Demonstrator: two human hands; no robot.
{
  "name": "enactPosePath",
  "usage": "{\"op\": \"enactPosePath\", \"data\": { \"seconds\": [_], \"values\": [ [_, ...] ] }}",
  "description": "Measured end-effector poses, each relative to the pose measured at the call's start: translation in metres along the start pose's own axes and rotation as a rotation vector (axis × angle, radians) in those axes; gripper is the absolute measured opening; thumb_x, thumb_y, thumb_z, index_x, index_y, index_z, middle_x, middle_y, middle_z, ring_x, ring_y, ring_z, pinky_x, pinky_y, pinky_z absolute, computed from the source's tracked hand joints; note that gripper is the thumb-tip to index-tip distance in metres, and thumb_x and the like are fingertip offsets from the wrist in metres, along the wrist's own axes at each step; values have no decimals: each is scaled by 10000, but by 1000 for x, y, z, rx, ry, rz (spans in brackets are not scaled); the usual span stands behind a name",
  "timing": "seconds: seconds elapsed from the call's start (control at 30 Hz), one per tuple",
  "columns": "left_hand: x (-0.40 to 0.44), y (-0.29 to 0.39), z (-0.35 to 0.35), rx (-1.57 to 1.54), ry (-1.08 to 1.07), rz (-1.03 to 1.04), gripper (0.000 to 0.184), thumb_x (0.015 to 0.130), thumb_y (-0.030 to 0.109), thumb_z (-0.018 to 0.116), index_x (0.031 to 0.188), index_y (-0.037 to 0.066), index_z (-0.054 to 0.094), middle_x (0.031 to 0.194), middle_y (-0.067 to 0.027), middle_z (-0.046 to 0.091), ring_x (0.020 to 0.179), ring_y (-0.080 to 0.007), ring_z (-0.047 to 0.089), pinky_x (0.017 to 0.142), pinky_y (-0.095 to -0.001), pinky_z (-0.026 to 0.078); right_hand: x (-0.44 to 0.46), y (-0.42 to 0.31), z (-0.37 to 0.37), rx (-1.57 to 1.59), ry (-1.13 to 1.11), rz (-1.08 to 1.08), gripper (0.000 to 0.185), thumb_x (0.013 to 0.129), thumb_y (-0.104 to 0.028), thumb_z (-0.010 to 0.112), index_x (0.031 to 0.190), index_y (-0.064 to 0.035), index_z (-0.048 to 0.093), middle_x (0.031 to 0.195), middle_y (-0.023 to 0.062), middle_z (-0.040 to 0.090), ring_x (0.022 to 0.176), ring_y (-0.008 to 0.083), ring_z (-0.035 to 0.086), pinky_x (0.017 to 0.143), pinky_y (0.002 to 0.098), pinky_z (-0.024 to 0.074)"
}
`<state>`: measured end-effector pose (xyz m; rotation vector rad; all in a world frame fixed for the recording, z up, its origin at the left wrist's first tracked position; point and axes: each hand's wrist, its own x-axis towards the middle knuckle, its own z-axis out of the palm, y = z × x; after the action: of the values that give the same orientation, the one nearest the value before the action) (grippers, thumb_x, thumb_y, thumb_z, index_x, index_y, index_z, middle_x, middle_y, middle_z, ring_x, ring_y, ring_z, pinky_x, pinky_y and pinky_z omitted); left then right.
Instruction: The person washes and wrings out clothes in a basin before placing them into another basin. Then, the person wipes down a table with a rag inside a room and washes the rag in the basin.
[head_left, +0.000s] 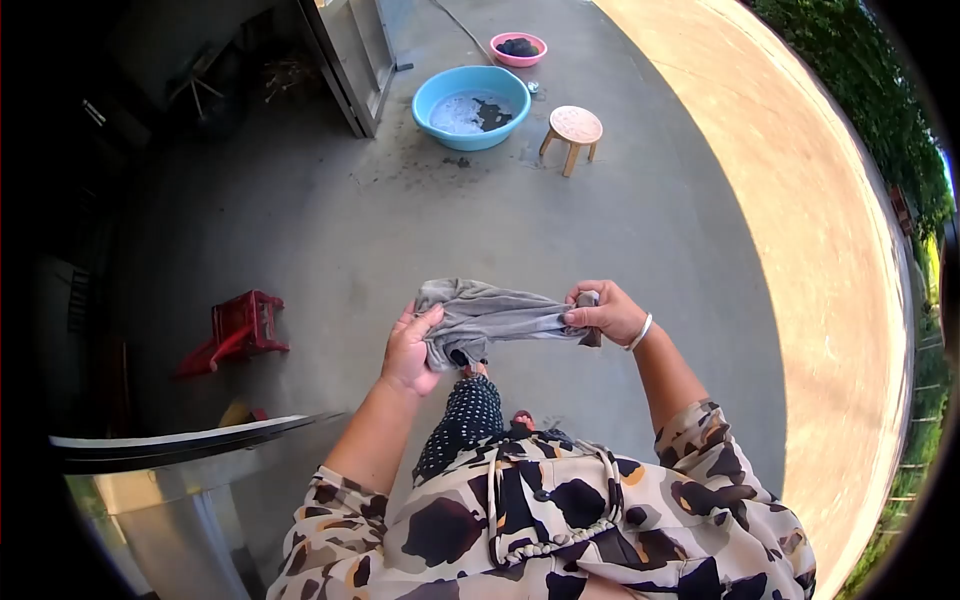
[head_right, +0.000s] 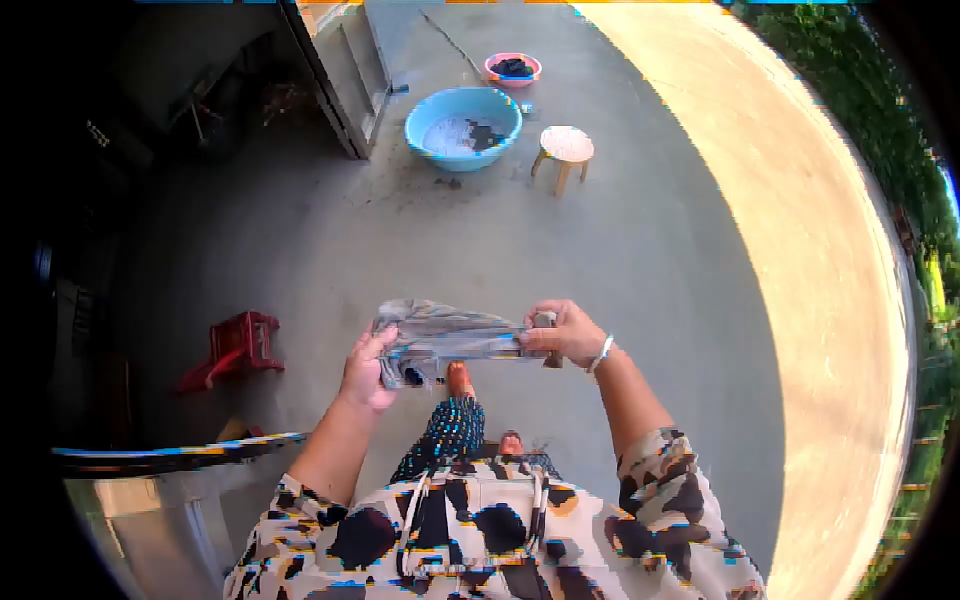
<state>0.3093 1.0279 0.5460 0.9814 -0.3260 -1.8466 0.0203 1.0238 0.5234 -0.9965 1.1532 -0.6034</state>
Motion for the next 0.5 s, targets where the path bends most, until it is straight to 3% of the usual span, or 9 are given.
{"op": "enactPosePath", "data": {
  "seconds": [0.03,0.1,0.13,0.17,0.23,0.3,0.33,0.43,0.5],
  "values": [
    [22,9,0,-7,7,1,266,812,36,491,1079,42,480,1037,-125,566,898,-224,587,771,-380,502,27,-10,-10,-4,-7,6,168,726,-107,670,805,-57,530,730,59,588,606,130,544,471,279,443],
    [67,23,1,20,-38,-157,393,770,-30,503,1147,55,429,1080,-138,541,925,-253,579,820,-416,478,71,-35,-26,542,19,-197,157,733,5,594,799,-77,477,981,124,578,813,183,574,641,322,499],
    [97,23,0,4,-109,-139,433,789,1,474,1208,65,382,1129,-143,516,981,-273,556,874,-434,439,90,-58,-31,612,-39,-197,190,727,59,533,804,-86,439,1138,161,507,967,217,539,787,346,480],
    [132,27,2,-20,-120,-138,433,789,1,474,1208,65,382,1129,-143,516,981,-273,556,874,-434,439,119,-67,-36,616,23,-246,203,728,40,541,874,-81,469,1098,161,530,941,216,549,779,333,480],
    [177,38,17,-228,-330,-346,398,826,122,479,1212,66,401,1128,-142,523,1028,-278,531,911,-430,408,162,-108,-22,459,69,-236,205,739,23,543,924,-53,498,1028,128,561,863,189,575,761,342,492],
    [220,59,51,-382,-408,-549,481,831,430,477,1117,42,495,1089,-151,547,1010,-266,534,904,-389,410,200,-142,5,-200,47,-363,120,752,-43,577,868,-38,549,875,92,600,794,185,596,694,298,491],
    [245,49,52,-329,-426,-540,507,831,468,461,1101,41,501,1079,-142,551,997,-257,536,896,-381,413,201,-160,24,-465,50,-568,76,750,-76,595,799,-35,555,807,89,588,753,203,593,664,289,483],
    [285,47,80,308,-473,105,503,858,503,400,1055,55,517,1054,-115,556,964,-229,541,854,-366,432,242,-166,26,-1043,153,-962,225,725,-255,646,676,-50,569,643,111,533,671,296,564,631,364,472],
    [331,45,106,-293,-191,-433,419,889,434,383,1035,67,522,1011,-96,572,922,-209,559,799,-354,458,286,-174,-20,-845,459,-636,203,754,-242,600,641,-76,574,606,99,541,569,296,551,525,392,448]
  ]
}}
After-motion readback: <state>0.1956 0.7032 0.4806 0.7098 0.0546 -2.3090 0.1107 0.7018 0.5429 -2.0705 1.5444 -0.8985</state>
